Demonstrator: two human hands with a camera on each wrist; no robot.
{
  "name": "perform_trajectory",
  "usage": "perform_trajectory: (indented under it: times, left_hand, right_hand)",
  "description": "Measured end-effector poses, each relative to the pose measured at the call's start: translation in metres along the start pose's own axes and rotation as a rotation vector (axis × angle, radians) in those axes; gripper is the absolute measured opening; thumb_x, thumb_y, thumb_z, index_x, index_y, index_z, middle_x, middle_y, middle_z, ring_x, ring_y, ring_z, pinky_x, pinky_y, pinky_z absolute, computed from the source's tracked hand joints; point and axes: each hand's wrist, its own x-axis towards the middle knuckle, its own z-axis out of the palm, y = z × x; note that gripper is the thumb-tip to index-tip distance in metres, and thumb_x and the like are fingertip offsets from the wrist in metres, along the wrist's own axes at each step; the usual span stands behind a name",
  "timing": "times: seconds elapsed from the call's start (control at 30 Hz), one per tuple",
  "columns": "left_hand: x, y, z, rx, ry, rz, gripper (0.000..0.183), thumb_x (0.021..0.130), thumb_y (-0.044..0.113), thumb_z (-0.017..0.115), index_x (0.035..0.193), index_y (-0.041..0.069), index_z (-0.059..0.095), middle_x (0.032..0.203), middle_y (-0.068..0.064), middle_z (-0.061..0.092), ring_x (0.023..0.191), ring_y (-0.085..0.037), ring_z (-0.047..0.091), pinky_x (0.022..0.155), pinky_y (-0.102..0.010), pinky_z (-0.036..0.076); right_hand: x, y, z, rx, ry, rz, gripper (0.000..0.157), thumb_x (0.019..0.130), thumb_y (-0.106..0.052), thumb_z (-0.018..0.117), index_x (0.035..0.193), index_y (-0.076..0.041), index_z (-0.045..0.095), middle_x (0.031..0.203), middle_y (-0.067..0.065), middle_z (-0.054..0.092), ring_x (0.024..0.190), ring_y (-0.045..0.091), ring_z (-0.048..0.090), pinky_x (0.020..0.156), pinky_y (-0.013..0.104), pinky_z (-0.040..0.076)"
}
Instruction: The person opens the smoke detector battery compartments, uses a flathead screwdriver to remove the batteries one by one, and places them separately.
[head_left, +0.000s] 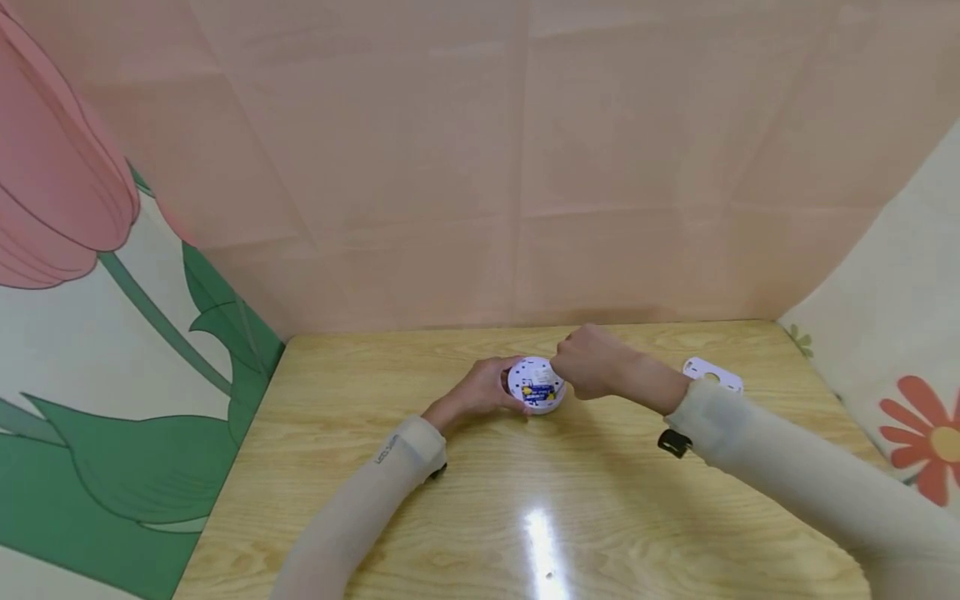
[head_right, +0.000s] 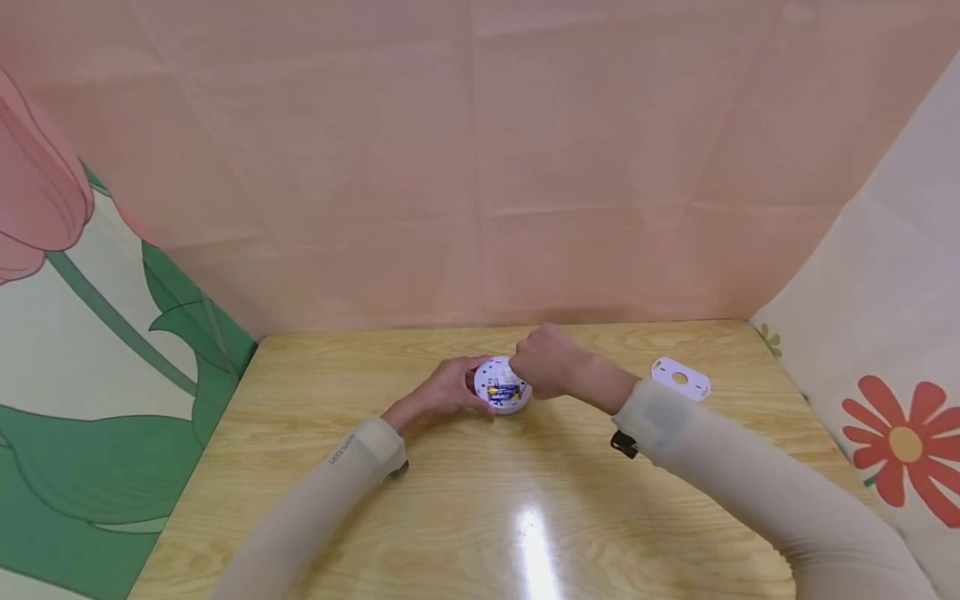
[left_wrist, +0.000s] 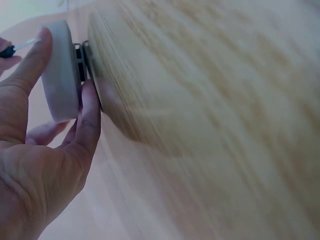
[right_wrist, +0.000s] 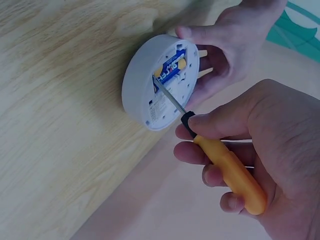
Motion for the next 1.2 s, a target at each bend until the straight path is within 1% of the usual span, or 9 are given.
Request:
perform_trajectory:
  times: [0.2, 0.43, 0.63, 0.77, 0.83, 0.9, 1.03, 1.1, 1.2]
  left_hand:
    - [0.000, -0.001, -0.001, 0.018, 0.000, 0.026, 0.090, 0.074, 0.025, 0.100, 0.153, 0.015, 0.057, 0.120, 0.000, 0.073, 0.104, -0.010, 0.063, 0.093, -0.027, 0.052]
    - [0.002, -0.002, 0.000, 0.067, -0.001, 0.036, 0.090, 0.074, 0.028, 0.100, 0.153, 0.016, 0.058, 0.119, 0.000, 0.073, 0.104, -0.013, 0.061, 0.097, -0.030, 0.050]
    - [0.002, -0.003, 0.000, 0.082, 0.009, 0.006, 0.101, 0.072, 0.030, 0.101, 0.157, 0.009, 0.051, 0.132, -0.009, 0.071, 0.112, -0.018, 0.062, 0.106, -0.035, 0.049]
    - [0.001, -0.004, 0.001, 0.100, 0.008, -0.009, 0.106, 0.071, 0.032, 0.101, 0.158, 0.004, 0.048, 0.138, -0.014, 0.068, 0.117, -0.020, 0.062, 0.110, -0.037, 0.048]
    - [0.001, -0.004, 0.000, 0.100, 0.003, -0.015, 0.107, 0.071, 0.033, 0.101, 0.158, 0.004, 0.047, 0.138, -0.015, 0.068, 0.117, -0.021, 0.062, 0.110, -0.037, 0.048]
    - [0.002, -0.004, 0.000, 0.101, 0.001, -0.018, 0.107, 0.071, 0.033, 0.101, 0.158, 0.004, 0.047, 0.137, -0.014, 0.068, 0.116, -0.022, 0.062, 0.110, -0.037, 0.048]
    - [0.003, -0.005, -0.002, 0.114, 0.003, -0.013, 0.107, 0.070, 0.035, 0.101, 0.158, 0.005, 0.048, 0.138, -0.014, 0.068, 0.117, -0.022, 0.063, 0.110, -0.038, 0.048]
    - [0.004, -0.005, -0.002, 0.121, 0.002, -0.010, 0.107, 0.070, 0.034, 0.101, 0.158, 0.004, 0.048, 0.139, -0.015, 0.068, 0.118, -0.023, 0.063, 0.110, -0.038, 0.048]
    - [0.005, -0.006, -0.001, 0.121, -0.001, -0.011, 0.106, 0.071, 0.034, 0.101, 0.157, 0.003, 0.048, 0.140, -0.015, 0.067, 0.120, -0.023, 0.062, 0.111, -0.037, 0.047]
  right_hand:
    - [-0.002, 0.003, 0.008, 0.028, 0.046, 0.006, 0.036, 0.075, -0.011, 0.081, 0.062, -0.021, 0.049, 0.059, -0.007, 0.049, 0.053, 0.011, 0.038, 0.044, 0.029, 0.038]
    - [-0.006, 0.007, 0.019, 0.094, 0.068, 0.022, 0.032, 0.077, -0.008, 0.078, 0.062, -0.021, 0.053, 0.061, -0.006, 0.053, 0.054, 0.011, 0.037, 0.045, 0.029, 0.037]
    - [-0.016, 0.012, 0.029, 0.226, 0.117, 0.039, 0.035, 0.082, -0.004, 0.069, 0.061, -0.023, 0.048, 0.061, -0.007, 0.044, 0.057, 0.010, 0.031, 0.049, 0.027, 0.027]
    - [-0.026, 0.018, 0.042, 0.336, 0.145, 0.049, 0.039, 0.089, -0.006, 0.069, 0.063, -0.024, 0.047, 0.062, -0.009, 0.039, 0.057, 0.007, 0.027, 0.049, 0.026, 0.021]
    - [-0.029, 0.020, 0.049, 0.382, 0.155, 0.055, 0.038, 0.091, -0.006, 0.070, 0.065, -0.025, 0.050, 0.063, -0.010, 0.041, 0.056, 0.006, 0.028, 0.049, 0.025, 0.019]
    - [-0.032, 0.022, 0.056, 0.416, 0.177, 0.054, 0.031, 0.092, -0.007, 0.073, 0.069, -0.024, 0.061, 0.065, -0.011, 0.050, 0.056, 0.004, 0.035, 0.048, 0.023, 0.024]
    - [-0.037, 0.023, 0.067, 0.448, 0.227, 0.069, 0.009, 0.091, -0.010, 0.078, 0.090, -0.019, 0.081, 0.078, -0.008, 0.069, 0.063, 0.006, 0.058, 0.050, 0.027, 0.043]
    - [-0.040, 0.023, 0.073, 0.478, 0.246, 0.080, 0.011, 0.092, -0.010, 0.078, 0.099, -0.016, 0.084, 0.083, -0.006, 0.073, 0.068, 0.008, 0.064, 0.053, 0.030, 0.050]
    - [-0.045, 0.022, 0.083, 0.548, 0.264, 0.103, 0.013, 0.092, -0.008, 0.077, 0.103, -0.013, 0.084, 0.087, -0.004, 0.075, 0.071, 0.009, 0.067, 0.058, 0.031, 0.054]
